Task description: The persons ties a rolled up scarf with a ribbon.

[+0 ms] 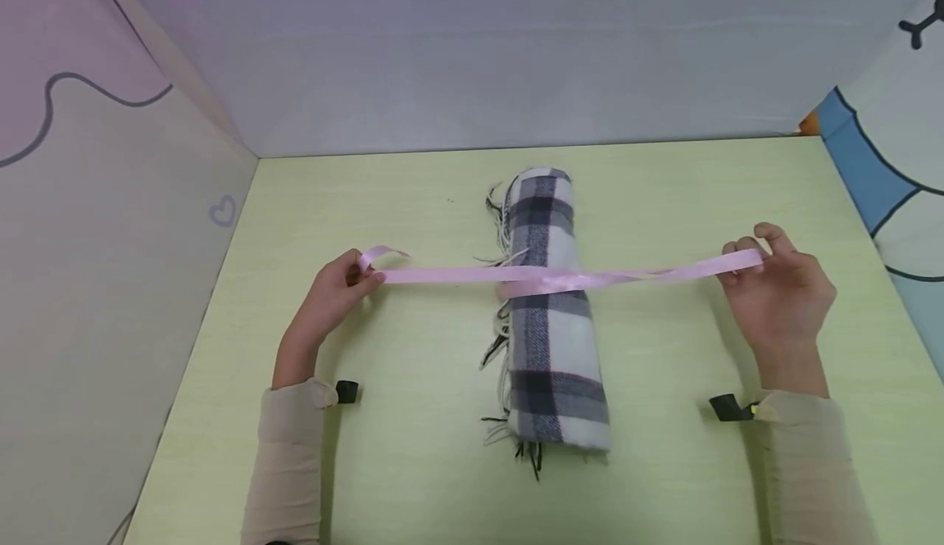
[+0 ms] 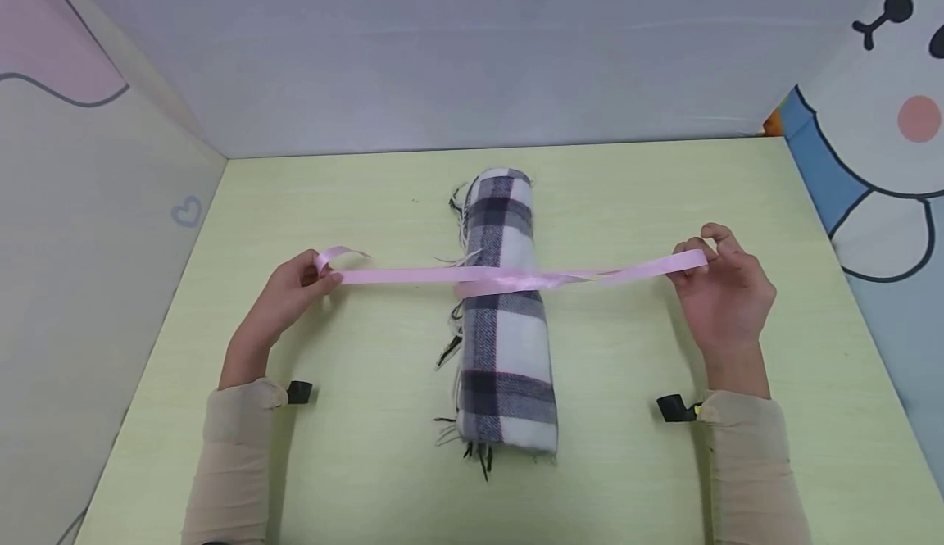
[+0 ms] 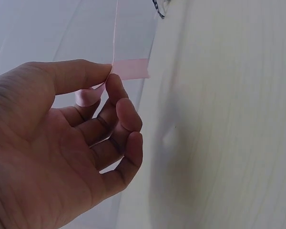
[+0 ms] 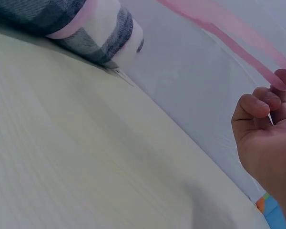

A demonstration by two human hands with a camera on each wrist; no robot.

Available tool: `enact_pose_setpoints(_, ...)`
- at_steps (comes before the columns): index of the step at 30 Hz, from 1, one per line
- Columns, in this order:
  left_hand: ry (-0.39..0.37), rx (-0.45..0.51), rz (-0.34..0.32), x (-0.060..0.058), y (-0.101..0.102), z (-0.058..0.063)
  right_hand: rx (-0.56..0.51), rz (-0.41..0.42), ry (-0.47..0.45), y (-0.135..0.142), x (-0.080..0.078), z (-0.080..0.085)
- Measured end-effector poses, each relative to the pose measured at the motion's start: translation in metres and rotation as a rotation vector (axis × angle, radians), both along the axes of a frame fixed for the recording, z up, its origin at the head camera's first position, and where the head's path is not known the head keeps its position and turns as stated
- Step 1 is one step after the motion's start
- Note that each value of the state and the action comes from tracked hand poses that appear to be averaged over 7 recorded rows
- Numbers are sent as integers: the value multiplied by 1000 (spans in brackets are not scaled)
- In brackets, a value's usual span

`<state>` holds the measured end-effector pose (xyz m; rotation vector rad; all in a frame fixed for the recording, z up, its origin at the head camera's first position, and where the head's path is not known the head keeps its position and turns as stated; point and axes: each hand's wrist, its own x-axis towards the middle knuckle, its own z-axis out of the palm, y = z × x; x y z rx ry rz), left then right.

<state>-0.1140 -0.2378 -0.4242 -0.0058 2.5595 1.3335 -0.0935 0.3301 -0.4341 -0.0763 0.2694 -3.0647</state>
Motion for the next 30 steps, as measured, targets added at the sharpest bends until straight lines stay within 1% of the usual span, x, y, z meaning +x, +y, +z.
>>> enact_pose_setpoints(6,2,-44,24,0,-1,5,-5,-73,-88,26,4,-8)
enact_pose_setpoints(9,9,-75,36,0,-2,9,58,-101,-124,41,7,-12)
enact_pose_setpoints(11,8,-97,39,0,-3,11,134,-113,-125,51,10,-15)
enact_pose_setpoints(12,7,-105,40,1,-4,12,183,-115,-118,56,11,-16)
enact_pose_setpoints(13,5,-115,40,1,-4,13,254,-124,-106,60,12,-17)
enact_pose_setpoints(15,3,-127,36,1,-4,15,352,-134,-80,68,14,-19)
enact_pose_setpoints(21,-3,-168,44,2,-7,21,613,-181,-53,93,14,-21)
enact_pose_setpoints(24,-7,-188,54,3,-8,25,670,-217,-33,106,13,-22)
enact_pose_setpoints(25,-8,-191,58,4,-9,26,665,-230,-16,110,12,-22)
enact_pose_setpoints(28,-16,-203,70,5,-10,29,689,-295,45,123,10,-26)
enact_pose_setpoints(30,-19,-209,71,6,-11,31,710,-342,107,132,8,-30)
